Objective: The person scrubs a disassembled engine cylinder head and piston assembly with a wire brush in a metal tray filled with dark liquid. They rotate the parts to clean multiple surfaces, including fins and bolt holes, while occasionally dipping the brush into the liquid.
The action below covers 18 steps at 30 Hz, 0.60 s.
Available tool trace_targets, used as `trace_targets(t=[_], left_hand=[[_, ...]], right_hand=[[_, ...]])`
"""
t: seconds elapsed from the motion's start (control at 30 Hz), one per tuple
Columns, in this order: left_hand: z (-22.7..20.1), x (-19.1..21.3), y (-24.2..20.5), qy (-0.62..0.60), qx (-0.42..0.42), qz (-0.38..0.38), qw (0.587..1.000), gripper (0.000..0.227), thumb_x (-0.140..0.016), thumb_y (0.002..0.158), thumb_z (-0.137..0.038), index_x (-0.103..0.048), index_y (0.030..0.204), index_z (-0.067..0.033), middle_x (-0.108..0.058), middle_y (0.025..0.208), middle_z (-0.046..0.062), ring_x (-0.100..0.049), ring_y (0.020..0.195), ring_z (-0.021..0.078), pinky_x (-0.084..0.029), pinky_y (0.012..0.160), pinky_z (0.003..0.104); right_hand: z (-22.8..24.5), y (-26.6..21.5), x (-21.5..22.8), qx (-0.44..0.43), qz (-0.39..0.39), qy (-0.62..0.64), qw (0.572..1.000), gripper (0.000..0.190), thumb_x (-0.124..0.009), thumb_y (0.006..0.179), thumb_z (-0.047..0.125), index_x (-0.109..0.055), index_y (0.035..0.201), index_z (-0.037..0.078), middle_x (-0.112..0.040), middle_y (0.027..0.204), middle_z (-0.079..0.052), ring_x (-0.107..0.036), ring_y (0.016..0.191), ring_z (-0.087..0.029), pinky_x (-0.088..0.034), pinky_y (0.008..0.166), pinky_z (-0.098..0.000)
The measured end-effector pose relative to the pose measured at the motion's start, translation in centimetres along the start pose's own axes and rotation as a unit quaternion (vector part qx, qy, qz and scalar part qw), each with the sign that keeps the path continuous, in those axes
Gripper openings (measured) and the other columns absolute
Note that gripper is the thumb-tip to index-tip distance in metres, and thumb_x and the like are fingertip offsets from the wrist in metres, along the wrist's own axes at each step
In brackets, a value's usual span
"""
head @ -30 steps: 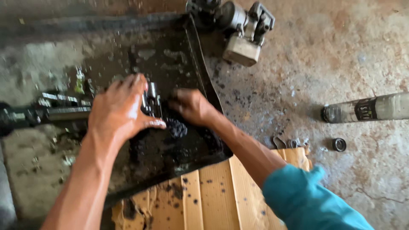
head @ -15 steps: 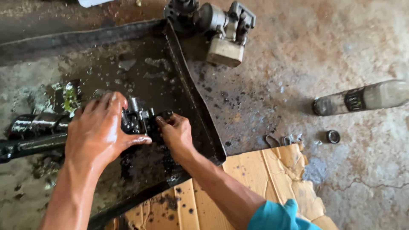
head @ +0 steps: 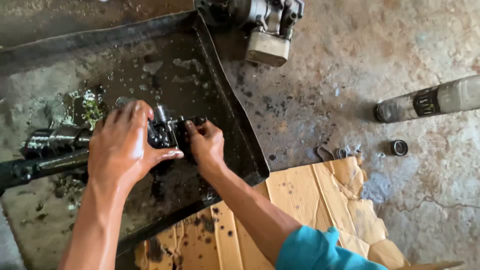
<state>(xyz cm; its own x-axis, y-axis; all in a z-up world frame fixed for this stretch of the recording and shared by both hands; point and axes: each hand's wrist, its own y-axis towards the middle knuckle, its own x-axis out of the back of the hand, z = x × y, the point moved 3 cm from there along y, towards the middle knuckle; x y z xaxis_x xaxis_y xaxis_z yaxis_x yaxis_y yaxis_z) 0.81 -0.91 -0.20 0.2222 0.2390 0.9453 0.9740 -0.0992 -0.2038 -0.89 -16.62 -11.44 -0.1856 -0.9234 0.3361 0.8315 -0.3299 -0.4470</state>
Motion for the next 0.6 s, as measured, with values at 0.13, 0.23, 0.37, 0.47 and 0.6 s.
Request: trace_targets(t=[0.13, 0.23, 0.37, 0.47, 0.6], left_hand=[[-0.2, 0.2, -0.5, -0.019, -0.015, -0.035, 0.999, 0.095, -0.092, 0.046, -0.064, -0.056, 0.116, -0.0094, -0.065, 0.116, 0.007, -0.061, 0.115, 0.03, -0.051, 0.099, 0.048], [0.1, -0.6, -0.6, -0.02, -0.02, -0.028, 0.999, 0.1, -0.095, 0.043, -0.064, -0.055, 0.116, -0.0083, -0.063, 0.116, 0.008, -0.061, 0.113, 0.0318, -0.051, 0.096, 0.049], [0.7, -1.1, 0.1, -0.021, -0.011, -0.006, 1.0, 0.094, -0.095, 0.049, -0.057, -0.053, 0.119, -0.0094, -0.062, 0.117, 0.007, -0.061, 0.114, 0.0304, -0.051, 0.098, 0.048], [0.5, -0.8, 0.5, -0.005, -0.024, -0.013, 1.0, 0.097, -0.095, 0.048, -0.06, -0.053, 0.12, -0.0099, -0.062, 0.12, 0.007, -0.062, 0.115, 0.0304, -0.05, 0.102, 0.048], [0.2, -0.3, 0.8, -0.011, -0.001, 0.03, 0.999, 0.095, -0.097, 0.05, -0.055, -0.052, 0.119, -0.0085, -0.06, 0.12, 0.009, -0.06, 0.115, 0.0308, -0.05, 0.101, 0.047]], right_hand=[[0.3, 0.3, 0.4, 0.036, 0.047, 0.086, 0.995, 0.019, -0.07, 0.093, 0.021, -0.073, 0.095, 0.003, -0.071, 0.075, -0.004, -0.056, 0.064, -0.01, -0.047, 0.058, -0.0308], [0.2, 0.1, 0.6, 0.015, 0.057, 0.112, 0.992, 0.021, -0.071, 0.093, 0.02, -0.073, 0.092, -0.001, -0.073, 0.076, -0.005, -0.062, 0.065, -0.011, -0.05, 0.059, -0.0306], [0.6, -0.1, 0.1, 0.024, 0.081, 0.075, 0.994, 0.023, -0.071, 0.096, 0.023, -0.073, 0.096, 0.0, -0.071, 0.08, -0.003, -0.056, 0.066, -0.01, -0.047, 0.057, -0.0309], [1.0, -0.3, -0.3, 0.051, 0.11, 0.122, 0.985, 0.021, -0.069, 0.097, 0.022, -0.071, 0.097, 0.001, -0.07, 0.079, -0.004, -0.057, 0.066, -0.01, -0.047, 0.056, -0.0309], [0.7, -0.1, -0.7, 0.009, 0.075, 0.132, 0.988, 0.019, -0.07, 0.096, 0.021, -0.07, 0.097, 0.002, -0.07, 0.079, -0.003, -0.059, 0.067, -0.01, -0.049, 0.058, -0.0303]])
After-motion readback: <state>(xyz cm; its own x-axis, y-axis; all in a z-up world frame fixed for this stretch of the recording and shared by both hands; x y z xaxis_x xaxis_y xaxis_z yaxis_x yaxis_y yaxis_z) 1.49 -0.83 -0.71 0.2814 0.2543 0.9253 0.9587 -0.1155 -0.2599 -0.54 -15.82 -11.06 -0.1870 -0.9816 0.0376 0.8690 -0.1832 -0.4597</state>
